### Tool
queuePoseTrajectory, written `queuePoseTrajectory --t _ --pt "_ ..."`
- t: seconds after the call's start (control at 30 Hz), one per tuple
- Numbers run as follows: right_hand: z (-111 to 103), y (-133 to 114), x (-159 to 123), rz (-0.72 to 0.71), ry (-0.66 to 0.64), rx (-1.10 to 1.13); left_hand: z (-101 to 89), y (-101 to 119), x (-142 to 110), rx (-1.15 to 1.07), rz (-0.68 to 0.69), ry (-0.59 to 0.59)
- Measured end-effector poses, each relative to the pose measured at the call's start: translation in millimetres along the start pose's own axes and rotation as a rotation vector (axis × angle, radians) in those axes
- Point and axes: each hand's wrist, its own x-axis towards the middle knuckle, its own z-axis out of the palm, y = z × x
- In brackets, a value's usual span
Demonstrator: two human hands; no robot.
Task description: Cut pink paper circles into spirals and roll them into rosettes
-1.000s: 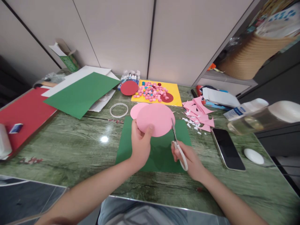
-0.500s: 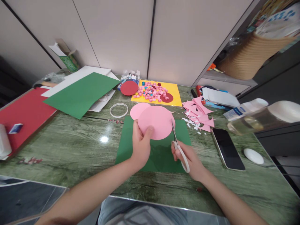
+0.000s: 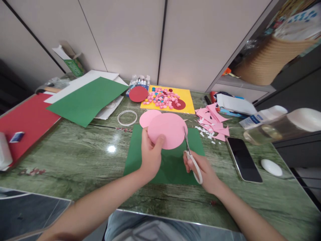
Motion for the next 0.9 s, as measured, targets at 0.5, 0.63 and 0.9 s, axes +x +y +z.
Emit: queuePoseTrajectory --t 0.5,0.63,0.9 --pt "0.2 -1.0 1.1 0.023 -0.023 -0.010 0.3 2.8 1.1 -0.021 -0.016 0.024" --pt "0.5 -2.0 1.0 0.032 -0.030 -0.012 0.0 1.8 1.9 -0.019 -0.015 0.040" --pt "0.5 -2.6 1.1 0.002 -0.029 0.000 -0.3 0.1 1.0 -0.011 -0.002 0.022"
